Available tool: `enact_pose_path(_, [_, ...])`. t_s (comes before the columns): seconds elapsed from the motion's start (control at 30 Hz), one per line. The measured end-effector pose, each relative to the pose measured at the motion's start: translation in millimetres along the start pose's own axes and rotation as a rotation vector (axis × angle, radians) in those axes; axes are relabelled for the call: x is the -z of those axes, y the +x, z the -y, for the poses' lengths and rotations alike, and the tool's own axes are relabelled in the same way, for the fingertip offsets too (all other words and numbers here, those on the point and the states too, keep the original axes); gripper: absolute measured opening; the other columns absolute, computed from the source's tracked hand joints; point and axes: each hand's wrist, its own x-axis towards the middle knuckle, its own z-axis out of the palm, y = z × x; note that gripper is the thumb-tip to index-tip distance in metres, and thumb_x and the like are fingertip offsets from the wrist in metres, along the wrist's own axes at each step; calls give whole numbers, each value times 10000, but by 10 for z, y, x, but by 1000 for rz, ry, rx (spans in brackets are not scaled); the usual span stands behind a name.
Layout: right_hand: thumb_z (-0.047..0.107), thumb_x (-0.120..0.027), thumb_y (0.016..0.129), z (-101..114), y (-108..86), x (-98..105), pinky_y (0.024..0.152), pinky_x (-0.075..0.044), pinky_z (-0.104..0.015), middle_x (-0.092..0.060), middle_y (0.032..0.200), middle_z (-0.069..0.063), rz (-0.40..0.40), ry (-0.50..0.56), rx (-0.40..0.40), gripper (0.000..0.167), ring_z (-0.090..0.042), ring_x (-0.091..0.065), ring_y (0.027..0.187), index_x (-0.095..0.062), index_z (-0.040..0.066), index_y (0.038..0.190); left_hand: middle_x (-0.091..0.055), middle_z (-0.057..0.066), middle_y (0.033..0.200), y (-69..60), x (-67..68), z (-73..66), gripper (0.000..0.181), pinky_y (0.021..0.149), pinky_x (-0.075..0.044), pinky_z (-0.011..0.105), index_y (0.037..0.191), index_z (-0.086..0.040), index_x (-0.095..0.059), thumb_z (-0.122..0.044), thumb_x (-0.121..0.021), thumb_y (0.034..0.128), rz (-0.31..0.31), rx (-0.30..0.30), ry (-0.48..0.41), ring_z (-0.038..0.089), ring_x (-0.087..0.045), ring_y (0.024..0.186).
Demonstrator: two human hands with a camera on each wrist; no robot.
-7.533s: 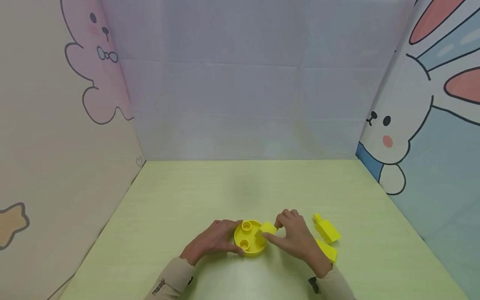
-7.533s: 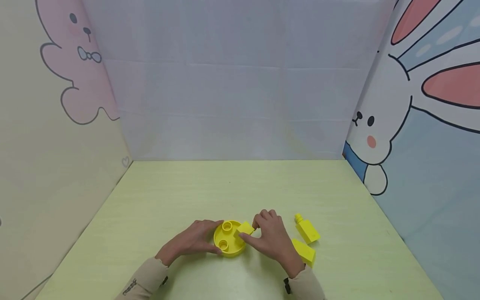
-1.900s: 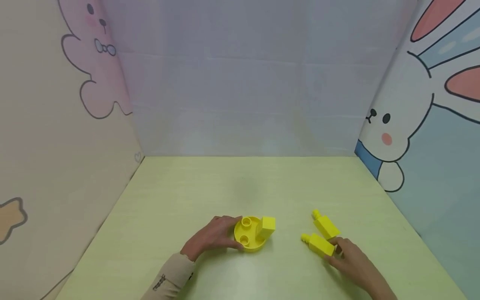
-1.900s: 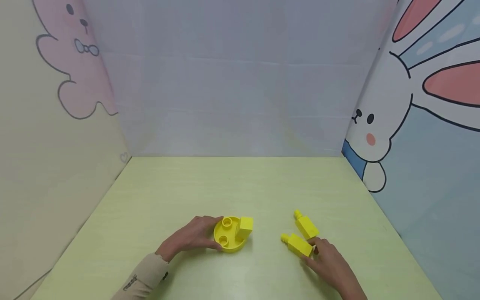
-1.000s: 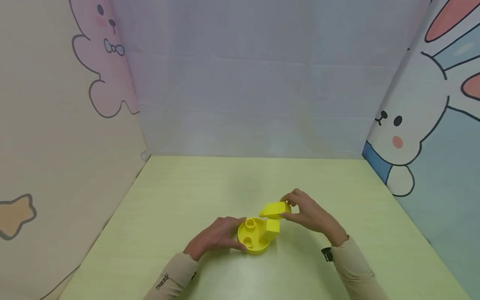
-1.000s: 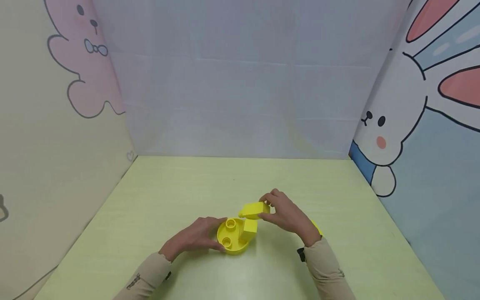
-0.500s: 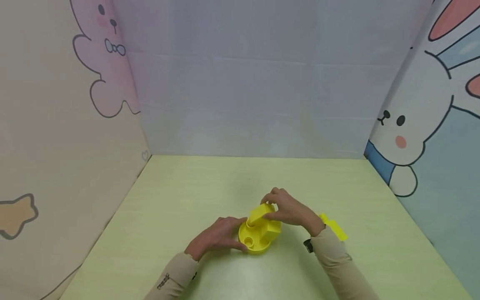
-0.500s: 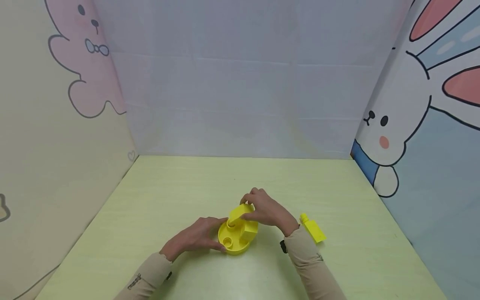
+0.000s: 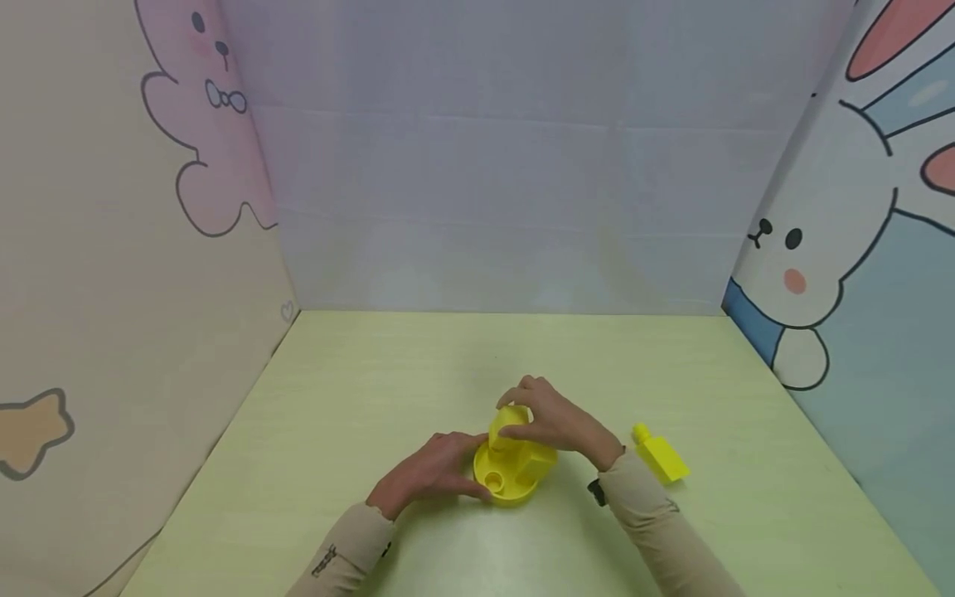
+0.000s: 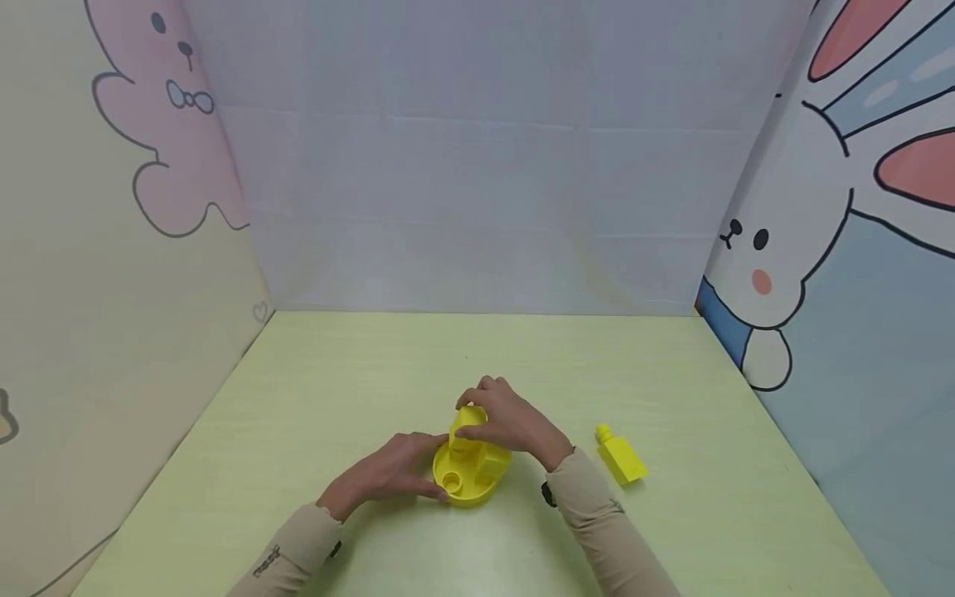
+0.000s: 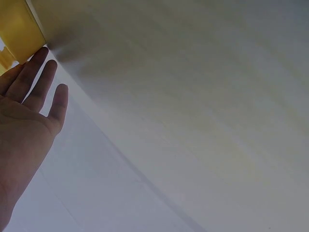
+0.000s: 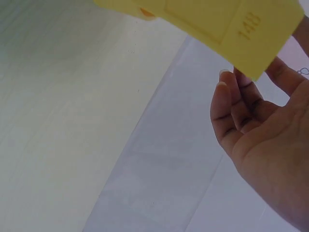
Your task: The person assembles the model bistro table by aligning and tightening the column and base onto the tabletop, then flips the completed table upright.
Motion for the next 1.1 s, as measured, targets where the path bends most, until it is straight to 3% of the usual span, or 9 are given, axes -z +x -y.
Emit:
enact_pose_path(0.37, [332, -737, 962, 20, -4, -76, 840, -473, -415, -617, 1093, -72, -11, -6, -15, 392, -270, -522, 998, -704, 55, 1238, -632, -79, 1381, 1, -24, 13, 796, 1088, -438, 433, 1476, -162, -574, -512, -857, 820, -2, -9, -18, 107, -580, 1227])
enact_pose_path(0.6, [257, -701, 977, -1, -92, -13, 860, -438, -448, -611, 1115, -77, 3, 34, -15, 353, -351, -515, 1029, -676, 43, 1257, -626, -87, 1388, 9, -31, 11, 811, 1081, -442, 420, 1488, -164, -565, -518, -856, 819, -2, -17, -5, 93, -574, 1232])
enact_pose_path(0.77, [302, -738, 961, 30, -113, -33, 823, -426, -420, -609, 1000, -18, -43, -31, -59, 294, -247, -540, 940, -694, 66, 1132, -621, -90, 1396, 11, -37, 21, 820, 1081, -443, 415, 1495, -161, -560, -524, -853, 820, 4, -11, -7, 87, -573, 1232])
enact_pose_path(0.9, [413, -758, 938, 103, -112, -75, 786, -405, -408, -577, 850, 47, -76, -93, -134, 359, -162, -510, 823, -676, 84, 1056, -618, -94, 1398, 2, -30, 22, 810, 1090, -435, 431, 1500, -171, -555, -522, -845, 830, 5, -17, -6, 90, -572, 1239])
enact_pose_path(1.0, [496, -743, 930, 135, -126, -81, 790, -399, -418, -576, 826, 51, -77, -108, -160, 466, -163, -495, 802, -677, 77, 1123, -628, -111, 1377, -6, -15, 10, 787, 1084, -437, 437, 1494, -192, -559, -510, -846, 833, 1, -27, -8, 79, -577, 1215])
enact_pose_path(1.1, [465, -729, 948, 128, -149, -54, 818, -415, -433, -612, 921, 14, -62, -73, -121, 522, -212, -532, 870, -661, 55, 1263, -631, -104, 1378, -11, -2, -3, 794, 1081, -435, 447, 1499, -190, -554, -500, -851, 831, -6, -35, -9, 84, -580, 1211])
